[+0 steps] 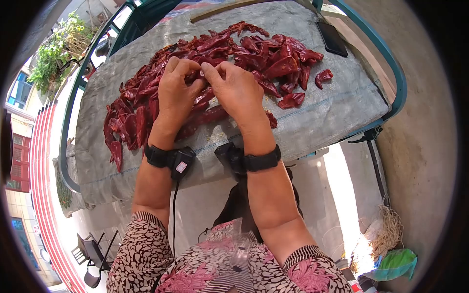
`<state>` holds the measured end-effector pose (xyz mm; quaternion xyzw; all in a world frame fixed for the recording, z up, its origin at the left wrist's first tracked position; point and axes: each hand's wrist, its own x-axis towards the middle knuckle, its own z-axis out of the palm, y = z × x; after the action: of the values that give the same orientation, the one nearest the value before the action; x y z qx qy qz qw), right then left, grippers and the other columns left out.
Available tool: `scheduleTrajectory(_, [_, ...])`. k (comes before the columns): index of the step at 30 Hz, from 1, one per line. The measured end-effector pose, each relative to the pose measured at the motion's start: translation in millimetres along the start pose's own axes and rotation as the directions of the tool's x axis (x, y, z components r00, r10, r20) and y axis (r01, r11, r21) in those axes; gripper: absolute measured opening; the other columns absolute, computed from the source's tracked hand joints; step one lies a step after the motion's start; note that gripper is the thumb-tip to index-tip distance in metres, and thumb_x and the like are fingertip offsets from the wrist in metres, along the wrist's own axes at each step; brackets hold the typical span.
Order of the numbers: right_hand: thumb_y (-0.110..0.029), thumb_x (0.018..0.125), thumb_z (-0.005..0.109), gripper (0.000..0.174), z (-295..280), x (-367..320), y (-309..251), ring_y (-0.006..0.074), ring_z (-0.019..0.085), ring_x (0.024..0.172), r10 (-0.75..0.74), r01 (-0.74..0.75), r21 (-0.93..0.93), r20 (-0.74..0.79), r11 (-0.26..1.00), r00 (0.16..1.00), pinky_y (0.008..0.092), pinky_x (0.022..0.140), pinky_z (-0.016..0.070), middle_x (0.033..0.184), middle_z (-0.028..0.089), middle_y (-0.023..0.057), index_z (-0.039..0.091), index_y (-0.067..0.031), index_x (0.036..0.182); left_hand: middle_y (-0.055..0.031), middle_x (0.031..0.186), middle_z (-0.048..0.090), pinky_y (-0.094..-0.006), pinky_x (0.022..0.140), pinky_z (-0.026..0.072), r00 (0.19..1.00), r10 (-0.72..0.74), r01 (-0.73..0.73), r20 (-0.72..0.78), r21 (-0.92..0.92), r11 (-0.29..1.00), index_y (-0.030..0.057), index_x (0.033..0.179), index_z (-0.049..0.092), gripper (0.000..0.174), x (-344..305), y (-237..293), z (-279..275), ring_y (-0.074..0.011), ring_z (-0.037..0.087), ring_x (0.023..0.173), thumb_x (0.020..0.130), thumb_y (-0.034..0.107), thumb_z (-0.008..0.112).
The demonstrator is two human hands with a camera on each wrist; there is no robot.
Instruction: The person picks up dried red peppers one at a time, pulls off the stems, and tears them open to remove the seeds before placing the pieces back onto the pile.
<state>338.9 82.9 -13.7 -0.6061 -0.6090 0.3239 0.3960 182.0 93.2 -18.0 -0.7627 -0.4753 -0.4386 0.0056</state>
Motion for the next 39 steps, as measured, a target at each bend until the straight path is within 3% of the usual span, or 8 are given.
scheduleTrajectory(7, [-0.018, 0.097, 0.069, 0.017, 3, 3, 3, 0.0041, 0.053, 0.066, 0.002, 0.091, 0.579, -0.157, 0.810, 0.988, 0.0230, 0.059, 0.0442, 0.077, 0.065, -0.0020, 0.070, -0.0020, 0.101, -0.0145, 0.106, 0.057, -0.0407, 0.087, 0.0497, 0.998, 0.065, -0.067, -0.020, -0.111, 0.992, 0.0079, 0.113, 0.063, 0.040, 2, -2, 5, -0.0314, 0.058, 0.102, 0.074, 0.006, 0.075])
scheduleTrajectory(14, [-0.026, 0.104, 0.059, 0.042, -12, 2, 1, 0.0074, 0.057, 0.065, 0.169, 0.201, 0.746, -0.388, 0.635, 0.906, 0.0213, 0.057, 0.0472, 0.100, 0.068, 0.0088, 0.046, 0.0002, 0.133, -0.0201, 0.131, 0.056, -0.0449, 0.107, 0.0374, 0.991, 0.118, -0.127, 0.056, 0.205, 0.970, 0.0135, 0.130, 0.063, 0.054, -5, -11, 12, -0.0384, 0.046, 0.125, 0.079, 0.020, 0.077])
scheduleTrajectory(18, [-0.025, 0.104, 0.058, 0.044, -14, 4, 4, 0.0086, 0.059, 0.066, 0.225, 0.185, 0.743, -0.414, 0.643, 0.882, 0.0213, 0.058, 0.0484, 0.104, 0.068, 0.0112, 0.043, 0.0017, 0.134, -0.0168, 0.129, 0.059, -0.0439, 0.104, 0.0391, 0.973, 0.190, -0.225, 0.134, 0.329, 0.917, 0.0143, 0.130, 0.067, 0.051, -12, -18, 19, -0.0360, 0.050, 0.122, 0.081, 0.025, 0.078])
scheduleTrajectory(24, [-0.019, 0.094, 0.067, 0.043, -3, 11, 15, 0.0133, 0.064, 0.079, 0.038, 0.088, 0.571, -0.206, 0.816, 0.978, 0.0271, 0.068, 0.0544, 0.106, 0.068, 0.0113, 0.053, 0.0011, 0.129, -0.0049, 0.108, 0.068, -0.0396, 0.089, 0.0459, 0.990, 0.138, -0.138, -0.017, 0.032, 0.990, 0.0113, 0.106, 0.075, 0.025, 3, -12, 9, -0.0278, 0.059, 0.101, 0.082, 0.005, 0.073])
scheduleTrajectory(29, [-0.025, 0.084, 0.074, 0.048, 9, 2, 17, 0.0401, 0.068, 0.106, -0.212, 0.218, 0.022, -0.165, 0.976, 0.963, 0.0465, 0.094, 0.0508, 0.115, 0.070, 0.0174, 0.061, -0.0081, 0.127, -0.0075, 0.110, 0.067, -0.0341, 0.087, 0.0481, 0.991, 0.113, -0.117, -0.073, -0.051, 0.992, 0.0078, 0.100, 0.073, 0.017, 5, -4, -2, -0.0241, 0.060, 0.095, 0.084, 0.000, 0.073])
scheduleTrajectory(33, [-0.028, 0.086, 0.072, 0.051, 2, 1, 12, 0.0370, 0.069, 0.106, -0.145, 0.144, -0.007, -0.012, 0.989, 0.989, 0.0453, 0.092, 0.0517, 0.115, 0.072, 0.0173, 0.058, -0.0097, 0.132, -0.0082, 0.109, 0.066, -0.0329, 0.083, 0.0493, 0.980, 0.098, -0.125, -0.176, -0.152, 0.980, 0.0085, 0.102, 0.072, 0.021, 4, -3, 3, -0.0225, 0.061, 0.092, 0.084, -0.002, 0.072])
scheduleTrajectory(36, [-0.030, 0.087, 0.071, 0.053, -1, 6, 11, 0.0364, 0.069, 0.106, -0.045, 0.048, 0.037, -0.078, 0.998, 0.996, 0.0454, 0.091, 0.0521, 0.116, 0.072, 0.0169, 0.057, -0.0106, 0.134, -0.0097, 0.112, 0.065, -0.0354, 0.091, 0.0477, 0.964, -0.165, 0.063, -0.207, -0.424, 0.903, 0.0104, 0.107, 0.071, 0.025, 4, 6, 8, -0.0246, 0.061, 0.102, 0.086, -0.003, 0.069])
scheduleTrajectory(39, [-0.032, 0.088, 0.071, 0.056, 1, 10, 9, 0.0374, 0.069, 0.107, 0.063, -0.028, 0.134, -0.267, 0.991, 0.962, 0.0465, 0.091, 0.0519, 0.117, 0.071, 0.0172, 0.053, -0.0107, 0.136, -0.0100, 0.119, 0.064, -0.0398, 0.101, 0.0427, 0.996, 0.089, -0.089, -0.028, 0.021, 0.996, 0.0114, 0.110, 0.070, 0.025, 2, -5, 6, -0.0289, 0.057, 0.116, 0.087, 0.000, 0.067])
